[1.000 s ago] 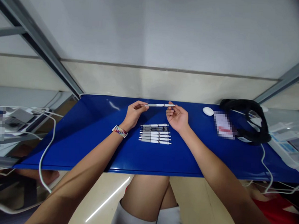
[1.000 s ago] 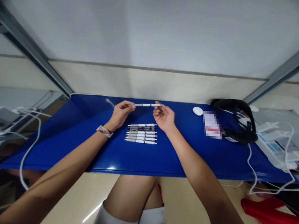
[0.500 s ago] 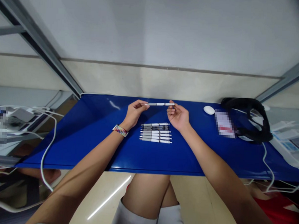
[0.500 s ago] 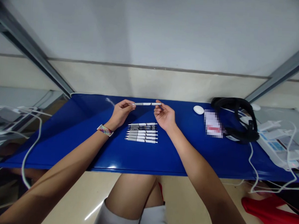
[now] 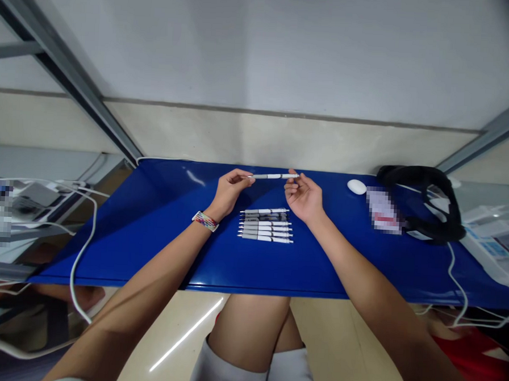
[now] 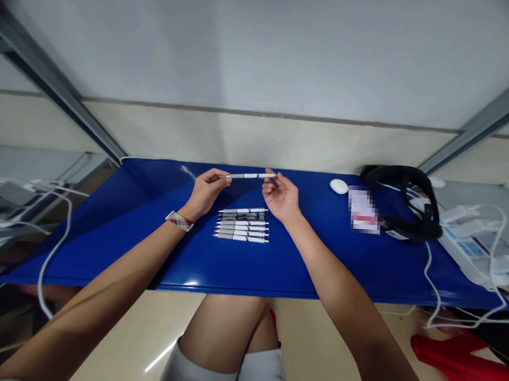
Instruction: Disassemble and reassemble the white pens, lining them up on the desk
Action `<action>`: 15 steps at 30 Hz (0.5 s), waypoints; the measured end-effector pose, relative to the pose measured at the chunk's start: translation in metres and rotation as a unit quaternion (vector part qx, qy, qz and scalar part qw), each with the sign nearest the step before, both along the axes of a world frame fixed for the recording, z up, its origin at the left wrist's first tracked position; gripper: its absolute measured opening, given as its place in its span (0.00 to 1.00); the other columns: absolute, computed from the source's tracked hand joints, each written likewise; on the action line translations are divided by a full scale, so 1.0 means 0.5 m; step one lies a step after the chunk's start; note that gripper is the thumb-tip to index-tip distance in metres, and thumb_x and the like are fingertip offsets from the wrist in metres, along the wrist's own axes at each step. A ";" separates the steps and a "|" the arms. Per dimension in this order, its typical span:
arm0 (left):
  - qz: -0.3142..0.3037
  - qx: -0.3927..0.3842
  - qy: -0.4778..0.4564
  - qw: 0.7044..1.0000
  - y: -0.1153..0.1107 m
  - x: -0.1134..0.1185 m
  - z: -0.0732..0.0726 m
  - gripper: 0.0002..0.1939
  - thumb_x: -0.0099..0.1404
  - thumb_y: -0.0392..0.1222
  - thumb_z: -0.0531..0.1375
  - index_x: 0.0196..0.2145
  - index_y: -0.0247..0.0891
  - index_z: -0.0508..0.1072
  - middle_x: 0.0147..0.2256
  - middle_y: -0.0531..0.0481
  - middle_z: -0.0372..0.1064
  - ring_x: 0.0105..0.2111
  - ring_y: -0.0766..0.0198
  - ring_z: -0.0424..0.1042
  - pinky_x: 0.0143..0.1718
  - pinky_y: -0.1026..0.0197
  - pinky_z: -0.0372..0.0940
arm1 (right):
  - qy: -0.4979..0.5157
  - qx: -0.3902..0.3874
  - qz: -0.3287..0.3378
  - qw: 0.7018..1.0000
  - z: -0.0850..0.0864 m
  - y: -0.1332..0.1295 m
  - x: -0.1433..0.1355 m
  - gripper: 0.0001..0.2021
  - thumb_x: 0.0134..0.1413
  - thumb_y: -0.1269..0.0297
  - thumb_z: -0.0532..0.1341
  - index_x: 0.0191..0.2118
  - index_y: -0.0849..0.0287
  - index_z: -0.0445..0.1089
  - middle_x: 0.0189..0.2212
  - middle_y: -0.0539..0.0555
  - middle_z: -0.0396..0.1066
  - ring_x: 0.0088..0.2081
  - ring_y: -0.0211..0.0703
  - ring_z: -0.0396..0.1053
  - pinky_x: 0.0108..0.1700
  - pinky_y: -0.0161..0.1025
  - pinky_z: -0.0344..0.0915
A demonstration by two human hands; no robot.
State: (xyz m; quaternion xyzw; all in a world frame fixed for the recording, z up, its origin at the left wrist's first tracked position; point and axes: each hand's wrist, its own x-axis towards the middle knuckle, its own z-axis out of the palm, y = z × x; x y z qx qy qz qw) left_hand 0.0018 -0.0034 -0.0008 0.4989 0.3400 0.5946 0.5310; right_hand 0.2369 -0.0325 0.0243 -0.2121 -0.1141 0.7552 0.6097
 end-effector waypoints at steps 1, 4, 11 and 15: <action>0.000 0.001 -0.001 1.000 0.000 0.000 0.000 0.13 0.55 0.44 0.78 0.36 0.40 0.83 0.31 0.51 0.78 0.34 0.64 0.76 0.43 0.59 0.70 | -0.002 -0.002 0.000 1.000 0.001 0.000 -0.001 0.09 0.67 0.69 0.59 0.47 0.62 0.76 0.27 0.52 0.71 0.25 0.34 0.64 0.25 0.28 0.67; -0.004 0.000 -0.004 1.000 0.000 0.000 -0.001 0.13 0.54 0.43 0.78 0.36 0.39 0.83 0.31 0.51 0.78 0.35 0.65 0.76 0.43 0.60 0.70 | -0.003 -0.006 -0.003 1.000 0.002 -0.001 -0.001 0.09 0.70 0.68 0.58 0.46 0.62 0.76 0.26 0.51 0.70 0.24 0.33 0.63 0.25 0.27 0.66; -0.001 -0.003 -0.004 1.000 -0.001 0.001 0.002 0.14 0.54 0.44 0.78 0.36 0.39 0.82 0.31 0.51 0.78 0.34 0.65 0.76 0.43 0.60 0.70 | -0.012 0.007 0.006 1.000 0.000 0.001 0.002 0.07 0.69 0.67 0.61 0.47 0.61 0.76 0.29 0.51 0.72 0.26 0.33 0.65 0.26 0.28 0.68; 0.001 -0.001 0.012 1.000 -0.002 0.002 0.002 0.13 0.55 0.44 0.78 0.36 0.39 0.82 0.31 0.51 0.78 0.34 0.65 0.76 0.42 0.59 0.70 | -0.032 0.009 -0.007 0.999 -0.001 0.002 -0.002 0.04 0.69 0.66 0.65 0.44 0.59 0.76 0.27 0.49 0.71 0.25 0.31 0.64 0.26 0.27 0.66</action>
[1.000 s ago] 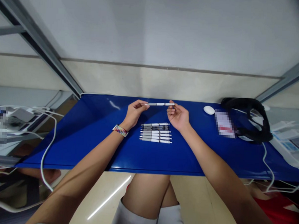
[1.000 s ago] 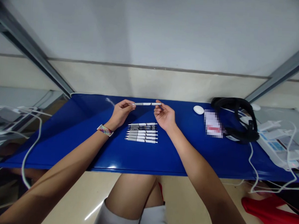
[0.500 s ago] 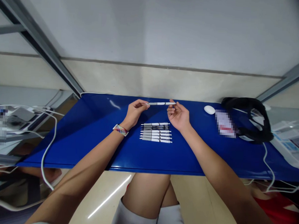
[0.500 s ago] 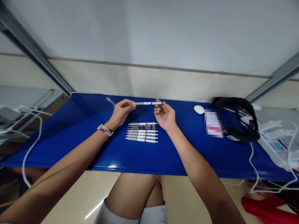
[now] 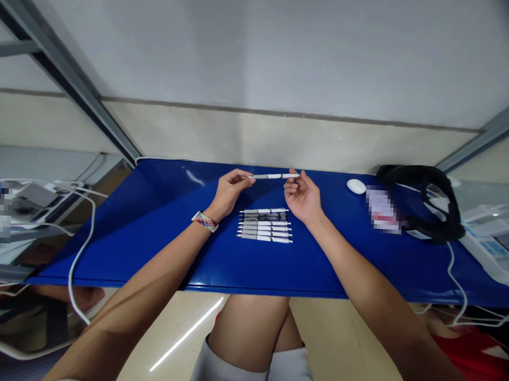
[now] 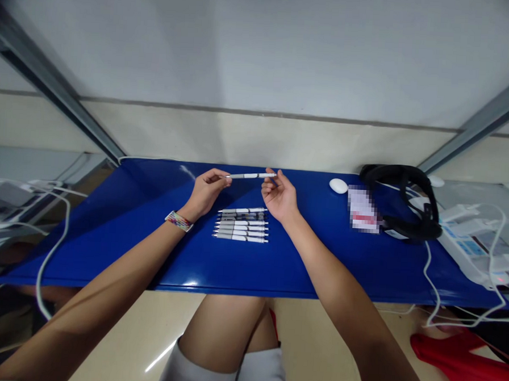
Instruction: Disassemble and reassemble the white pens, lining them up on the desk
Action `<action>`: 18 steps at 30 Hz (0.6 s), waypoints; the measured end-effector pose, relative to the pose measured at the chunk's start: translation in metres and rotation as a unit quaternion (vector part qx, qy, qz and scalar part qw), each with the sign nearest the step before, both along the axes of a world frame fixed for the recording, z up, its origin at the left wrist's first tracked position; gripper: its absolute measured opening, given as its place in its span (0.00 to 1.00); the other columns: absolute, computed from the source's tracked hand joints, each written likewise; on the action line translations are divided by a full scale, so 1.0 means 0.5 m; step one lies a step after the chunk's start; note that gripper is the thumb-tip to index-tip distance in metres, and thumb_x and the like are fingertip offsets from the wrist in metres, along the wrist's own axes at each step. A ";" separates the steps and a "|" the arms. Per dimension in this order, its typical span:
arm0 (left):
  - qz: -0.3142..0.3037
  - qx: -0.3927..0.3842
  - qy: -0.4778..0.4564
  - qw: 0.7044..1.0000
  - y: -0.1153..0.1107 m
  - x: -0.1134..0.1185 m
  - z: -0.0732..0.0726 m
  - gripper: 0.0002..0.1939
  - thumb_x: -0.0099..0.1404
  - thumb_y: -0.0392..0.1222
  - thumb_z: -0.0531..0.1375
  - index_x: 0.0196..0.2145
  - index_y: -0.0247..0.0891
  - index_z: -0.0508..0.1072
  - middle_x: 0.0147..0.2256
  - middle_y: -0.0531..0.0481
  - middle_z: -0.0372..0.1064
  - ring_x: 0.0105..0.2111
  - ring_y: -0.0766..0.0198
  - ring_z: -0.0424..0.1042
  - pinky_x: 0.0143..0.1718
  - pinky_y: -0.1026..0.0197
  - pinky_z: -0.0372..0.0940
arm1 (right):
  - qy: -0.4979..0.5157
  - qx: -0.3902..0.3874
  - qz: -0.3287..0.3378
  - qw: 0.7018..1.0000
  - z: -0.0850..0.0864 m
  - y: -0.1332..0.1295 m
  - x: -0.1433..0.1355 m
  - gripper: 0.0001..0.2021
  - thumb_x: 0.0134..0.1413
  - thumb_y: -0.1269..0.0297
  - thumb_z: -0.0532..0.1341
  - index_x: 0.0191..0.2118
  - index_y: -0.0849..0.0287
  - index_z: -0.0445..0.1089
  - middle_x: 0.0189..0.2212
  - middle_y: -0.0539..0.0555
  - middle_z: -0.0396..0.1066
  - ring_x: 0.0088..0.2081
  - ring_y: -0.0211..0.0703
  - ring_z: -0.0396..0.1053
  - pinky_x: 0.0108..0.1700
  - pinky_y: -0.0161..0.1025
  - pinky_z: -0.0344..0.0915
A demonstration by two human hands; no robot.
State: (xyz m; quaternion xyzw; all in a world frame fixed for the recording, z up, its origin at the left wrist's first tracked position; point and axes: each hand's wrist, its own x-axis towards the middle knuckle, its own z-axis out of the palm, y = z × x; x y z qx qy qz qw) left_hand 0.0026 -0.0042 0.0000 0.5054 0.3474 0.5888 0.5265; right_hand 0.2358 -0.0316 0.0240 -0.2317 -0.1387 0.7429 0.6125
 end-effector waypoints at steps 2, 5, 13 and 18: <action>0.001 0.001 0.002 1.000 0.000 0.000 -0.001 0.13 0.55 0.44 0.78 0.36 0.39 0.82 0.31 0.51 0.78 0.34 0.65 0.76 0.42 0.60 0.70 | -0.005 -0.006 -0.001 1.000 0.002 0.000 -0.003 0.04 0.69 0.65 0.65 0.43 0.59 0.76 0.26 0.48 0.71 0.24 0.31 0.64 0.25 0.27 0.65; -0.001 0.002 0.002 1.000 0.000 -0.001 -0.002 0.13 0.55 0.44 0.78 0.36 0.40 0.83 0.31 0.51 0.78 0.34 0.65 0.76 0.42 0.60 0.70 | -0.004 -0.020 -0.011 1.000 0.007 -0.001 -0.007 0.08 0.72 0.61 0.64 0.41 0.59 0.76 0.24 0.47 0.68 0.22 0.30 0.61 0.23 0.26 0.63; -0.005 0.008 -0.005 1.000 0.002 0.000 -0.004 0.13 0.55 0.43 0.78 0.36 0.39 0.83 0.31 0.51 0.78 0.34 0.65 0.76 0.42 0.60 0.69 | -0.009 -0.015 -0.013 1.000 -0.001 0.003 -0.007 0.08 0.71 0.58 0.65 0.43 0.57 0.76 0.22 0.46 0.68 0.21 0.30 0.61 0.22 0.26 0.62; 0.001 0.001 -0.009 1.000 0.000 0.000 0.002 0.13 0.54 0.44 0.78 0.35 0.40 0.82 0.30 0.52 0.77 0.33 0.65 0.75 0.42 0.59 0.70 | 0.003 -0.018 0.004 1.000 0.000 0.000 -0.001 0.13 0.71 0.54 0.64 0.47 0.60 0.77 0.29 0.52 0.75 0.25 0.32 0.67 0.26 0.29 0.69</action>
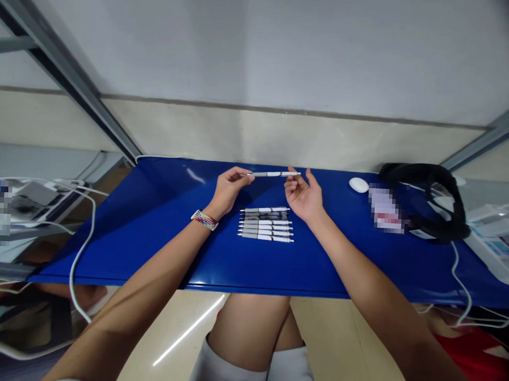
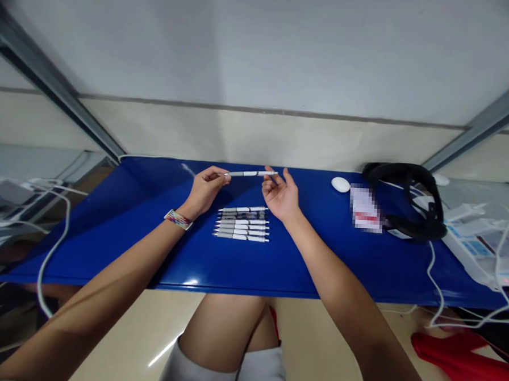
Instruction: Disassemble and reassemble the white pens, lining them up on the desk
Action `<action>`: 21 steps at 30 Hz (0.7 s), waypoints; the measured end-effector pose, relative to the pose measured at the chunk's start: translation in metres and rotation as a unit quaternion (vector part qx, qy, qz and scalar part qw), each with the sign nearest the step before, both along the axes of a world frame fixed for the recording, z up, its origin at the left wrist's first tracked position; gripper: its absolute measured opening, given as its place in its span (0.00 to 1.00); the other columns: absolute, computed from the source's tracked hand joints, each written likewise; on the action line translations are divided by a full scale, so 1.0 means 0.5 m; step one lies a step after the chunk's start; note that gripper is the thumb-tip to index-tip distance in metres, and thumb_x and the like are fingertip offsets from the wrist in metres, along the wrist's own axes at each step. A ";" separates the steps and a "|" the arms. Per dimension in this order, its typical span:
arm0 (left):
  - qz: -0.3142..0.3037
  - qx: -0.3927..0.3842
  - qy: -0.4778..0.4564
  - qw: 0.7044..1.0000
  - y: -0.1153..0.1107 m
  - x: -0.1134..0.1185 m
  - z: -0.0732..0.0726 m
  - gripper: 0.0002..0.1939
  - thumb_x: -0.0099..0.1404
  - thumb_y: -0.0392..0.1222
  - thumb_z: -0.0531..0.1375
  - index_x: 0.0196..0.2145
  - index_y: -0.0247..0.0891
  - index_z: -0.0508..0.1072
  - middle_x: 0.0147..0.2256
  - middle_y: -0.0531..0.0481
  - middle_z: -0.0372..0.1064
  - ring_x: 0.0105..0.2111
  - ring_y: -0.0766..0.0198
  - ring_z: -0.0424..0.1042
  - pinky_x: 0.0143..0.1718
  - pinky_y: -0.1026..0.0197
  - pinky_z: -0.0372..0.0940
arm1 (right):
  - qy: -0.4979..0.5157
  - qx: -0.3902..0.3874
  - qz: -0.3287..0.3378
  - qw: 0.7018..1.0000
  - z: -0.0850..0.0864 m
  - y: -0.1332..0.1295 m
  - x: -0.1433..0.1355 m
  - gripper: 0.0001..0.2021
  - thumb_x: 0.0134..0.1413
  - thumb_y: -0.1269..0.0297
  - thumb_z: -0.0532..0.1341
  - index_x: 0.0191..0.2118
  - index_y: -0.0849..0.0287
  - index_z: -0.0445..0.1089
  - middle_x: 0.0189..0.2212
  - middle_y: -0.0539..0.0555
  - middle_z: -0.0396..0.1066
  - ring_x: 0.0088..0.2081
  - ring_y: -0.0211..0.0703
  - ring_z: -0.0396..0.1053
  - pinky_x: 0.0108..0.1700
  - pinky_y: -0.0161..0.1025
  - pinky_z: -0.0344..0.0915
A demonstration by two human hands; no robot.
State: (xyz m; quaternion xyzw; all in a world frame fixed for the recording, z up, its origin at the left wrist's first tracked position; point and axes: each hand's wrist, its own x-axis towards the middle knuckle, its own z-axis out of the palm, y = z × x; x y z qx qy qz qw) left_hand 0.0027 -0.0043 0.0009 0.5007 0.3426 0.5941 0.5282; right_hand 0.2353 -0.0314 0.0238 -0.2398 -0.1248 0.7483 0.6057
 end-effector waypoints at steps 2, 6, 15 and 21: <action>-0.002 0.000 -0.001 1.000 -0.001 -0.001 0.002 0.14 0.54 0.44 0.78 0.35 0.39 0.82 0.30 0.51 0.77 0.33 0.65 0.75 0.42 0.60 0.69 | 0.016 -0.003 0.000 1.000 0.002 -0.001 0.001 0.09 0.72 0.61 0.62 0.47 0.61 0.76 0.29 0.51 0.75 0.26 0.32 0.68 0.27 0.28 0.69; 0.002 -0.002 0.005 1.000 -0.002 -0.001 0.002 0.13 0.54 0.44 0.78 0.35 0.39 0.82 0.30 0.51 0.77 0.33 0.64 0.76 0.42 0.59 0.69 | 0.016 -0.005 -0.006 1.000 -0.002 0.001 -0.002 0.05 0.71 0.68 0.61 0.45 0.59 0.76 0.28 0.49 0.72 0.25 0.32 0.66 0.25 0.27 0.68; 0.000 -0.002 0.008 1.000 -0.001 -0.002 -0.001 0.13 0.54 0.43 0.78 0.35 0.39 0.82 0.30 0.51 0.77 0.34 0.64 0.76 0.42 0.59 0.69 | 0.016 0.005 -0.013 1.000 -0.006 0.002 -0.004 0.07 0.72 0.65 0.61 0.44 0.60 0.76 0.28 0.50 0.72 0.26 0.32 0.66 0.27 0.27 0.69; 0.004 -0.002 0.016 1.000 -0.002 -0.002 0.000 0.14 0.53 0.43 0.78 0.35 0.39 0.82 0.31 0.51 0.77 0.33 0.64 0.75 0.41 0.59 0.69 | 0.006 0.009 -0.009 1.000 -0.007 0.002 -0.003 0.05 0.69 0.63 0.64 0.43 0.59 0.76 0.26 0.49 0.70 0.25 0.32 0.65 0.27 0.28 0.66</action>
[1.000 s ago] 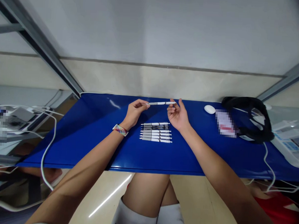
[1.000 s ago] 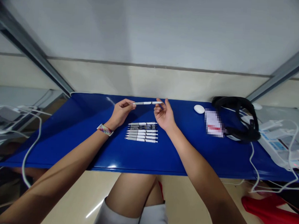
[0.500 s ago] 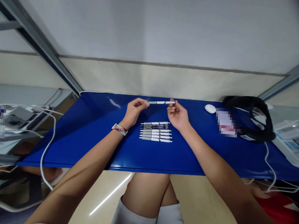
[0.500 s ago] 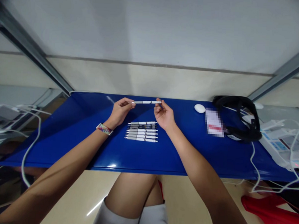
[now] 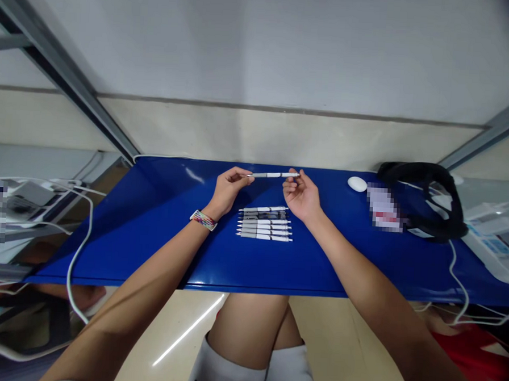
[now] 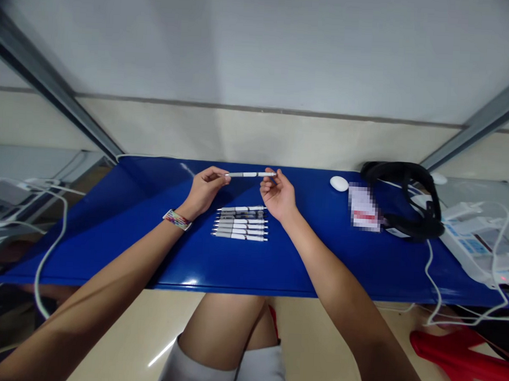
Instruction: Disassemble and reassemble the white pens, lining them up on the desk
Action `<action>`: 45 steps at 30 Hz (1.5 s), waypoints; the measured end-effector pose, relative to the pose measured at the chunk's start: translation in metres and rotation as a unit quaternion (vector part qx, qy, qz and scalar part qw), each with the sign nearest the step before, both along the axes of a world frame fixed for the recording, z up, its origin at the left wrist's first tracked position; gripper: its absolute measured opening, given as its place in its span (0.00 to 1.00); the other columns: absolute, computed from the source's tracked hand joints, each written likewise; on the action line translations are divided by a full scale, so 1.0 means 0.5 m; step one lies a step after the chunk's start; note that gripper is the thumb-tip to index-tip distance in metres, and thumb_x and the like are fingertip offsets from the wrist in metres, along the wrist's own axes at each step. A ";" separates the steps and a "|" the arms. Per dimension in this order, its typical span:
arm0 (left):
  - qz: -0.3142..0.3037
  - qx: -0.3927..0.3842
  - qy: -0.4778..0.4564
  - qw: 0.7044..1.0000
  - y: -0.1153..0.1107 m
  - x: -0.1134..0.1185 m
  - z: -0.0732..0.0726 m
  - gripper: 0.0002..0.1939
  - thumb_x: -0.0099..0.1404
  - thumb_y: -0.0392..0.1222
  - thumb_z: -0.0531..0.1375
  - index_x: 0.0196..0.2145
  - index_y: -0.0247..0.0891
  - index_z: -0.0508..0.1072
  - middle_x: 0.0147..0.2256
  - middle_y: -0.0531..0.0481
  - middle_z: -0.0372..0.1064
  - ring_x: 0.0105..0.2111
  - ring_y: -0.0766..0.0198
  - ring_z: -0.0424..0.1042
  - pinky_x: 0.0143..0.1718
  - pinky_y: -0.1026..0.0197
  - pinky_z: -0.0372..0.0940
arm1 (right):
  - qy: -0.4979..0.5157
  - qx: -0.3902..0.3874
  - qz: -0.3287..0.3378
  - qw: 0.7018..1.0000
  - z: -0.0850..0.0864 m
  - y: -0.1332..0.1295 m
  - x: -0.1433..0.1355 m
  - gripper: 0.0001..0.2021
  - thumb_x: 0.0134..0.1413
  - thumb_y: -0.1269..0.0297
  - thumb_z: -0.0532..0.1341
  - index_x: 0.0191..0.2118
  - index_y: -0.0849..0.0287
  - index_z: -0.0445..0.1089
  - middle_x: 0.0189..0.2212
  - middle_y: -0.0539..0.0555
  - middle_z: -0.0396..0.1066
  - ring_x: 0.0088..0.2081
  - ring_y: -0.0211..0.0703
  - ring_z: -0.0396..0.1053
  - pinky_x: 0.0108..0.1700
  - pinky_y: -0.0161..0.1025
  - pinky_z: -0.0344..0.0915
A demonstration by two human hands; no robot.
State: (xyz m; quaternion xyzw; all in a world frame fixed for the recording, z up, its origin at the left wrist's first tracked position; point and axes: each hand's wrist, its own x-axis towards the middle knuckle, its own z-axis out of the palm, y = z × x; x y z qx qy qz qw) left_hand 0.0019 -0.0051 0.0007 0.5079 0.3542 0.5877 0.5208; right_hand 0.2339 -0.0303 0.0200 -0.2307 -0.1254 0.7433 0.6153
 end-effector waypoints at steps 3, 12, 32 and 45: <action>0.002 0.000 -0.001 1.000 0.001 0.000 -0.001 0.13 0.54 0.43 0.78 0.35 0.39 0.82 0.31 0.51 0.77 0.34 0.64 0.76 0.41 0.59 0.69 | -0.001 0.010 0.004 1.000 -0.001 -0.002 0.002 0.08 0.68 0.63 0.63 0.47 0.59 0.76 0.30 0.51 0.73 0.27 0.34 0.67 0.29 0.30 0.69; 0.001 0.002 -0.004 1.000 0.000 0.000 -0.002 0.12 0.54 0.42 0.78 0.35 0.40 0.82 0.31 0.51 0.78 0.34 0.64 0.76 0.41 0.59 0.69 | 0.025 0.007 -0.001 1.000 0.000 -0.003 0.002 0.09 0.63 0.72 0.60 0.45 0.60 0.75 0.28 0.51 0.70 0.26 0.34 0.65 0.27 0.29 0.68; 0.008 -0.003 -0.001 1.000 0.002 -0.001 -0.002 0.13 0.53 0.42 0.77 0.35 0.39 0.82 0.30 0.51 0.77 0.34 0.65 0.76 0.41 0.61 0.69 | 0.014 0.009 0.007 1.000 -0.001 -0.002 0.004 0.08 0.61 0.72 0.62 0.44 0.59 0.75 0.28 0.51 0.69 0.27 0.36 0.64 0.26 0.31 0.68; 0.004 0.014 0.005 1.000 0.006 -0.002 -0.005 0.11 0.56 0.42 0.76 0.35 0.39 0.82 0.30 0.51 0.77 0.33 0.66 0.75 0.42 0.61 0.69 | -0.109 0.062 0.000 0.992 -0.008 0.004 0.010 0.07 0.60 0.64 0.66 0.44 0.56 0.76 0.30 0.51 0.70 0.29 0.38 0.65 0.31 0.37 0.70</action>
